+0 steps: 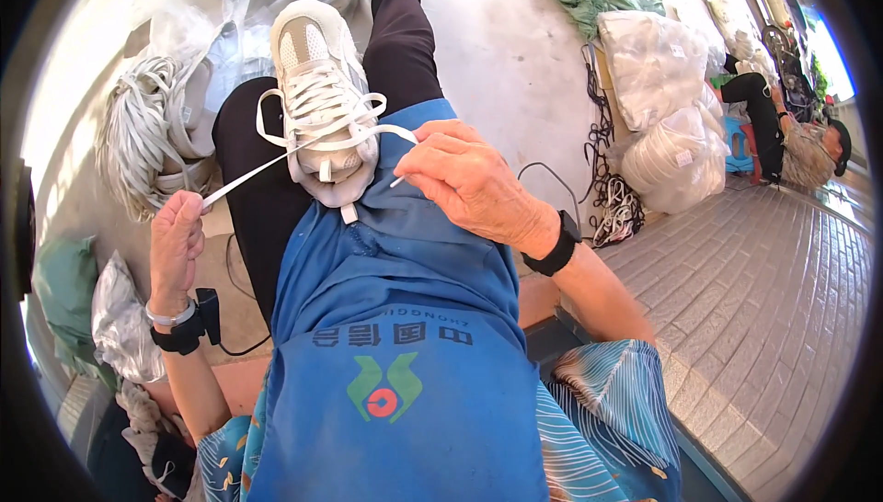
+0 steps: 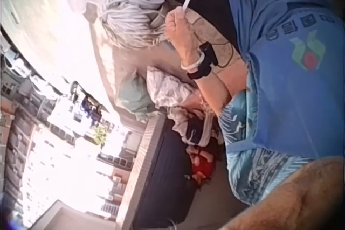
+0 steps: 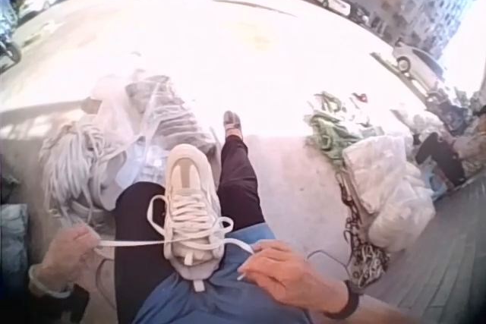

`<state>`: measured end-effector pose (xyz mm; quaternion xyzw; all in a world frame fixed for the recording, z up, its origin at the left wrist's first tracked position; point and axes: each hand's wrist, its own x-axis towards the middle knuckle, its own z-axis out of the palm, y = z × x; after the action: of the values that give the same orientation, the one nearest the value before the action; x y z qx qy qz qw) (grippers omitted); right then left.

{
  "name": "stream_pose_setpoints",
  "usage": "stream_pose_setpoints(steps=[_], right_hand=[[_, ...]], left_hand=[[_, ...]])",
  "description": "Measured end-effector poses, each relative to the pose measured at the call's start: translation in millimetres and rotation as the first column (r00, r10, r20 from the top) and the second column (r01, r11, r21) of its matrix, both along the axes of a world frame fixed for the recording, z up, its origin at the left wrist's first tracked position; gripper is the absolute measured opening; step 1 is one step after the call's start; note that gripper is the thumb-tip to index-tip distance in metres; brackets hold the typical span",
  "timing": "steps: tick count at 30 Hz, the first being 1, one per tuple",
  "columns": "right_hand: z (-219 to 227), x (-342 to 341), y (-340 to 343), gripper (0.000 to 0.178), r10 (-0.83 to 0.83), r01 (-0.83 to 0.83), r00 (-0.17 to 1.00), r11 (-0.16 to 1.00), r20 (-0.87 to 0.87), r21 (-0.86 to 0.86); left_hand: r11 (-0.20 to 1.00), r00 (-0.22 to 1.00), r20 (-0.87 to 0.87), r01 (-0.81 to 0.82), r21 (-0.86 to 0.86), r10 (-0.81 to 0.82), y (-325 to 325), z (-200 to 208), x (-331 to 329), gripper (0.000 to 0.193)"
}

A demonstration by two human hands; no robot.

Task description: Lace the white shoe while sitting on the floor.

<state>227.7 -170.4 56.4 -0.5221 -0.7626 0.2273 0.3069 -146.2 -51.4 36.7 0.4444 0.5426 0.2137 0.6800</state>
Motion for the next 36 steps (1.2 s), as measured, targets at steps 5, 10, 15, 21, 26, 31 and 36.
stream_pose_setpoints(steps=[5, 10, 15, 21, 26, 31, 36], right_hand=[[38, -16, 0, 0.012, -0.316, -0.021, 0.697, 0.888, -0.644, -0.459], [49, -13, 13, 0.012, 0.02, -0.199, 0.901, 0.906, -0.432, -0.373], [39, 2, 17, 0.01, 0.07, -0.109, 0.986, 0.955, -0.148, -0.277], [60, 12, 21, 0.01, -0.006, -0.087, 0.979, 0.89, -0.202, -0.447], [44, 17, 20, 0.008, -0.035, 0.066, 0.994, 0.952, 0.107, -0.3], [21, 1, 29, 0.007, 0.05, 0.011, 0.934, 0.986, 0.353, -0.167], [11, -6, 37, 0.014, 0.047, 0.002, 0.941, 0.989, 0.335, -0.146]], left_hand=[[0.983, 0.983, -0.182, 0.027, 0.18, 0.006, 3, -6, 0, 0.026], [0.995, 0.981, -0.19, 0.059, 0.084, -0.042, 3, -8, -4, 0.028], [0.998, 0.986, -0.156, 0.065, -0.012, -0.066, -2, -10, -7, 0.027], [0.966, 0.952, -0.215, 0.243, 0.092, -0.219, -4, -4, 3, 0.028], [0.958, 0.932, -0.245, 0.285, 0.041, -0.267, -1, -9, -4, 0.027], [0.977, 0.976, -0.05, 0.211, -0.043, -0.213, -3, 3, 18, 0.024], [0.973, 0.981, -0.134, 0.16, 0.165, -0.138, -9, 10, 54, 0.023]])
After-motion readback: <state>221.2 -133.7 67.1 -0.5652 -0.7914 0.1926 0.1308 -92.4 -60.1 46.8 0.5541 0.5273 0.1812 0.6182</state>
